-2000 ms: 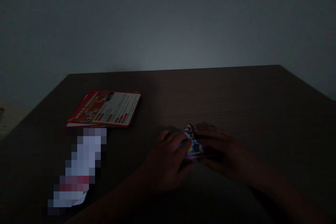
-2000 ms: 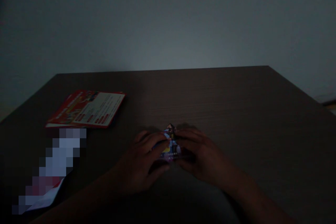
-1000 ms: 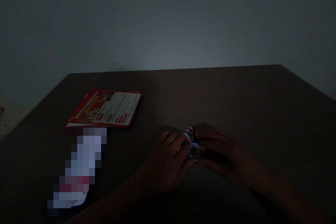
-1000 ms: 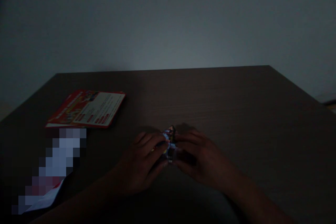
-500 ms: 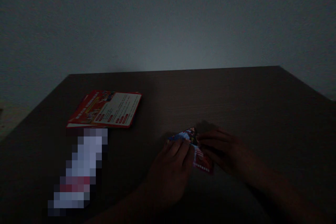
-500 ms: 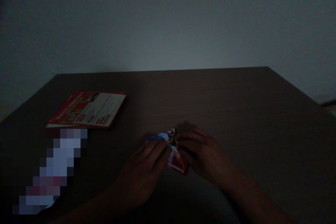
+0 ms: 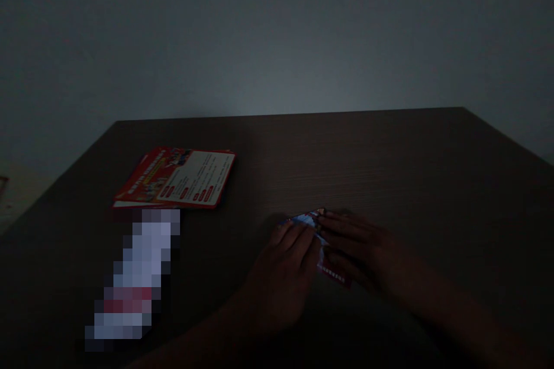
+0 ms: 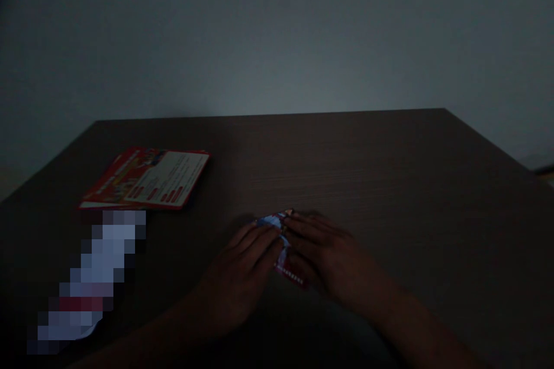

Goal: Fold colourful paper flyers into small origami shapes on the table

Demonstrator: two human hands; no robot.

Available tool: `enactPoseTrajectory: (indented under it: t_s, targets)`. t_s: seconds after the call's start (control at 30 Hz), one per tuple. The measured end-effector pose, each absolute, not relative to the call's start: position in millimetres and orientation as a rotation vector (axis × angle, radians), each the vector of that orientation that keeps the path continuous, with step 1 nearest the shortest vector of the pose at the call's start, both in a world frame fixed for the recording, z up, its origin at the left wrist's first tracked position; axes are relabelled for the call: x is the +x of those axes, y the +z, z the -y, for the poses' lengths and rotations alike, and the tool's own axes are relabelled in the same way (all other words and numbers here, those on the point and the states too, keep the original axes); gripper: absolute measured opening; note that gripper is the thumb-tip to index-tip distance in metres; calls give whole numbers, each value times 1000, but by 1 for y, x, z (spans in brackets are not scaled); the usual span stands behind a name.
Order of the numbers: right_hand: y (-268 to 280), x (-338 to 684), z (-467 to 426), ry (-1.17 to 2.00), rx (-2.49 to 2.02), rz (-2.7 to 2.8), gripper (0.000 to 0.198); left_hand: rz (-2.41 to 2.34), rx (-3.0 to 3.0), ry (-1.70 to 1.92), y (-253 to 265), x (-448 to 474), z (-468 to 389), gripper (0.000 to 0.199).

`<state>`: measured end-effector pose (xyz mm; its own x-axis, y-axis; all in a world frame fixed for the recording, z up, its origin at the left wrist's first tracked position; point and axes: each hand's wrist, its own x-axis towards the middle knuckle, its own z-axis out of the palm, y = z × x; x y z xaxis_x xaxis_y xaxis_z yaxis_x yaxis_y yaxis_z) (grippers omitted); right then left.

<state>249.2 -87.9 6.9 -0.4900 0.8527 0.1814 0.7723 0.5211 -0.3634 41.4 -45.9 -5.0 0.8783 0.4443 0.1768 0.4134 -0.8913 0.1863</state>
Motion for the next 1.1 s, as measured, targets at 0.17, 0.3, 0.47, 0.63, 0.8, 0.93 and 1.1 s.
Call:
enactPoseTrajectory:
  t_s: [0.17,0.3,0.47,0.63,0.8,0.93,1.1]
  targets:
    - [7,256,88,319,-1293,2439,33,-675,2854,269,-2,43,44,41]
    - [13,254,91,316,-1258,2415,30,-708,2803,262,3,45,42,35]
    - [20,248,93,411,-1195,2416,24,-697,2744,288,8,47,33,18]
    - [2,249,87,407,-1244,2190,19,-651,2699,377,4,45,31,19]
    - [-13,250,75,311,-1323,2060,11,-675,2642,375,5,44,34,18]
    - [-19,250,72,256,-1339,2019,8,-701,2604,385,6,43,35,18]
    - [-19,251,74,252,-1334,2021,8,-714,2593,400,4,42,36,19]
